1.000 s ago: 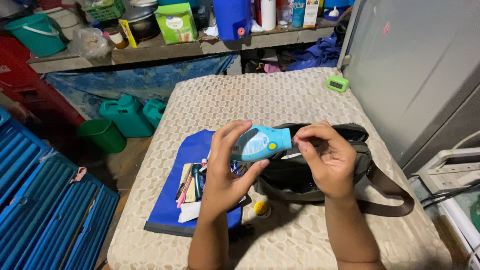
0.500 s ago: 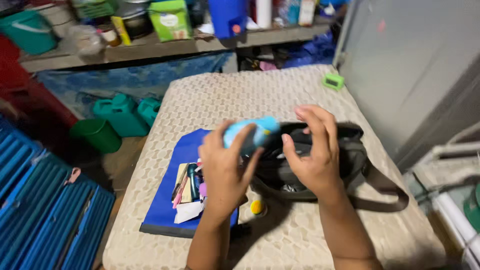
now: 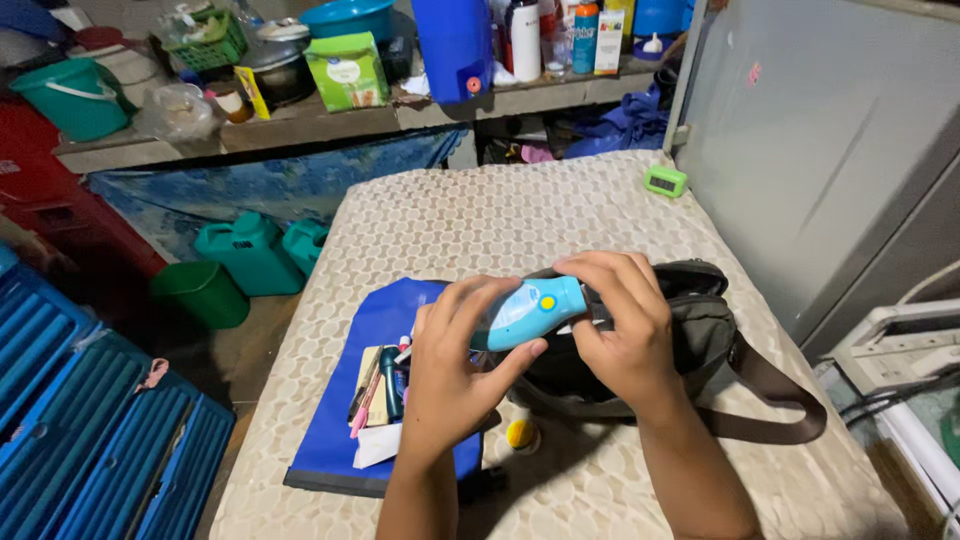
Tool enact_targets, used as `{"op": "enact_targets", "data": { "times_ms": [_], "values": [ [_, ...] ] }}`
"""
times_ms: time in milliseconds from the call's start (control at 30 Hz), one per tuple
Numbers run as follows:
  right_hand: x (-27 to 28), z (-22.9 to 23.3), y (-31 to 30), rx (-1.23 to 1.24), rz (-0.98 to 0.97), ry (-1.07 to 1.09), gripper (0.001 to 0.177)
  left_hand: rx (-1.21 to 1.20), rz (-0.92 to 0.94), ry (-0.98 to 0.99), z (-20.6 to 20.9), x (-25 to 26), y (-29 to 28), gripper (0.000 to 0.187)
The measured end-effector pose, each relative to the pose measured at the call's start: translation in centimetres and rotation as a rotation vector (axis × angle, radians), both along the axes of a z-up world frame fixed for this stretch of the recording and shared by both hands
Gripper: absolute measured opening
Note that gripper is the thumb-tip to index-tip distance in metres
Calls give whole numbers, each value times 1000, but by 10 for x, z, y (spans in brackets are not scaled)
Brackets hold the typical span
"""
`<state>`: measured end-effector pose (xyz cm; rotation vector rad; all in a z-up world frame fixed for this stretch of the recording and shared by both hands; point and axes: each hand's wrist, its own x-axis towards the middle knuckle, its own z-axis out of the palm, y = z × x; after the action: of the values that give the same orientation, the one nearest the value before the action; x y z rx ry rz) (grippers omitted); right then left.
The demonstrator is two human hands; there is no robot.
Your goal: The person unpacks a shoulder bag on a table, removes eyeglasses and wipes them with a tissue, then handles a blue bottle and a lipstick tube, opening and closing the lipstick. The person places items back into the bag and continues to handle the contents.
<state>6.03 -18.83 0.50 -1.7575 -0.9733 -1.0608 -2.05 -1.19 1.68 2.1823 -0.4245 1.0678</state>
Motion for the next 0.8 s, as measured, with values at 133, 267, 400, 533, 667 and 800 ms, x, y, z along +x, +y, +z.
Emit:
{"op": "enact_targets", "data": {
  "times_ms": [133, 267, 400, 533, 667, 800],
  "values": [
    [-3, 0, -2, 97, 35, 60, 37, -53, -6, 35, 1, 1, -1, 65],
    [-4, 3, -5, 89, 44, 33, 27, -85, 13, 16, 1, 1, -2, 68],
    [-5, 6, -6, 66, 43, 32, 27, -58, 52, -38, -1, 2, -4, 66],
    [-5, 6, -9, 52, 86, 20, 26, -77, 36, -44, -2, 3, -5, 64],
    [-3, 3, -7, 80, 107, 41, 25, -71, 34, -24, -3, 5, -4, 64],
    [-1, 2, -7, 118, 141, 28, 23, -51, 37, -29, -4, 5, -3, 65]
  ]
}}
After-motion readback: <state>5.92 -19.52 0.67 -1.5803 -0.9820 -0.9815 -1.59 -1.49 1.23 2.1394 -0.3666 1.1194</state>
